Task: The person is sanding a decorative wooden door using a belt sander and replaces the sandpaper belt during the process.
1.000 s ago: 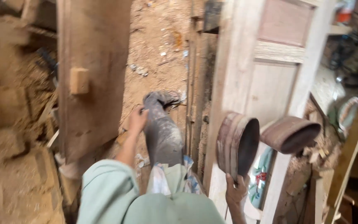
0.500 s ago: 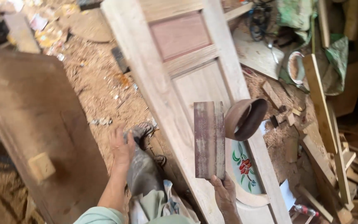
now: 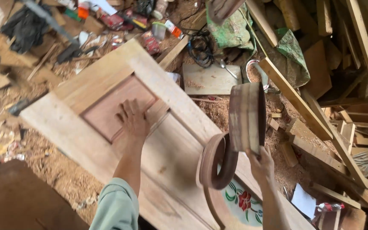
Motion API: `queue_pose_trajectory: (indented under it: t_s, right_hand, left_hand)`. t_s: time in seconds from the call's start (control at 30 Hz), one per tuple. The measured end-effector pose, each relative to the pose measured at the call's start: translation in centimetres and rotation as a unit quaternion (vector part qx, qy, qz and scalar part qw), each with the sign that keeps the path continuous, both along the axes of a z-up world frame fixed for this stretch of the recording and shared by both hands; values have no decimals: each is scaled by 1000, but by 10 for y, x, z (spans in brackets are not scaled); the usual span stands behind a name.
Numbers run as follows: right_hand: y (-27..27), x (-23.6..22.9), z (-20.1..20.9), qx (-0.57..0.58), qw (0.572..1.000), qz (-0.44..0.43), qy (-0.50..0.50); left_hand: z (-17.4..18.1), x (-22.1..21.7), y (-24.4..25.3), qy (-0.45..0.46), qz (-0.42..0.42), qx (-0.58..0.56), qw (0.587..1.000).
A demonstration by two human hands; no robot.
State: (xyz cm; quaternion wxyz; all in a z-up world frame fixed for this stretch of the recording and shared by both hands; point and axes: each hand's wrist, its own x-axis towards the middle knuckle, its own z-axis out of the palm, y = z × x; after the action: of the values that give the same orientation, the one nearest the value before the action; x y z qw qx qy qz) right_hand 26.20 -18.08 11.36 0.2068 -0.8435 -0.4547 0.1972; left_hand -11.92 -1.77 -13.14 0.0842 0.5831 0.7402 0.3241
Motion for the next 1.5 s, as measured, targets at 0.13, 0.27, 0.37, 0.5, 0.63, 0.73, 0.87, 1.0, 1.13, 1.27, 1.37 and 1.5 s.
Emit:
queue_pose_trajectory:
  t_s: [0.13, 0.27, 0.37, 0.5, 0.63, 0.73, 0.87, 1.0, 1.13, 1.27, 1.37, 1.5]
  right_hand:
    - [99, 23, -48, 2, 999, -42, 1]
    - [182, 59, -136, 16, 996, -92, 11]
    - [249, 51, -150, -4, 989, -143, 41]
    - [308, 39, -162, -96, 974, -192, 65]
    - [300, -32, -75, -80, 951, -267, 135]
    - [238, -53, -36, -139, 975, -151, 87]
    - [107, -92, -4, -166, 972, -169, 5]
    - [-55, -119, -64, -310, 931, -184, -50]
    - [-124, -152, -108, -172, 967, -177, -62]
    - [-124, -143, -109, -29, 976, -216, 25]
    - [-151, -132, -96, 72, 957, -250, 129]
    - [-201, -124, -16, 105, 847, -385, 352]
  left_hand:
    - [14, 4, 11, 41, -29, -27, 998]
    - [34, 9, 5, 70, 0, -55, 996]
    - [41, 6, 9, 91, -6, -102, 991]
    - [32, 3, 18, 61, -22, -324, 944]
    - [39, 5, 17, 65, -24, -259, 963]
    - [53, 9, 23, 71, -27, -269, 960]
    - [60, 4, 29, 53, -45, -320, 945]
    - [56, 4, 20, 25, -47, -289, 956]
    - [48, -3, 8, 126, -92, -91, 983]
    - [81, 5, 16, 25, -80, -243, 966]
    - [78, 0, 15, 20, -84, -279, 957]
    - [27, -8, -10, 114, -100, 27, 988]
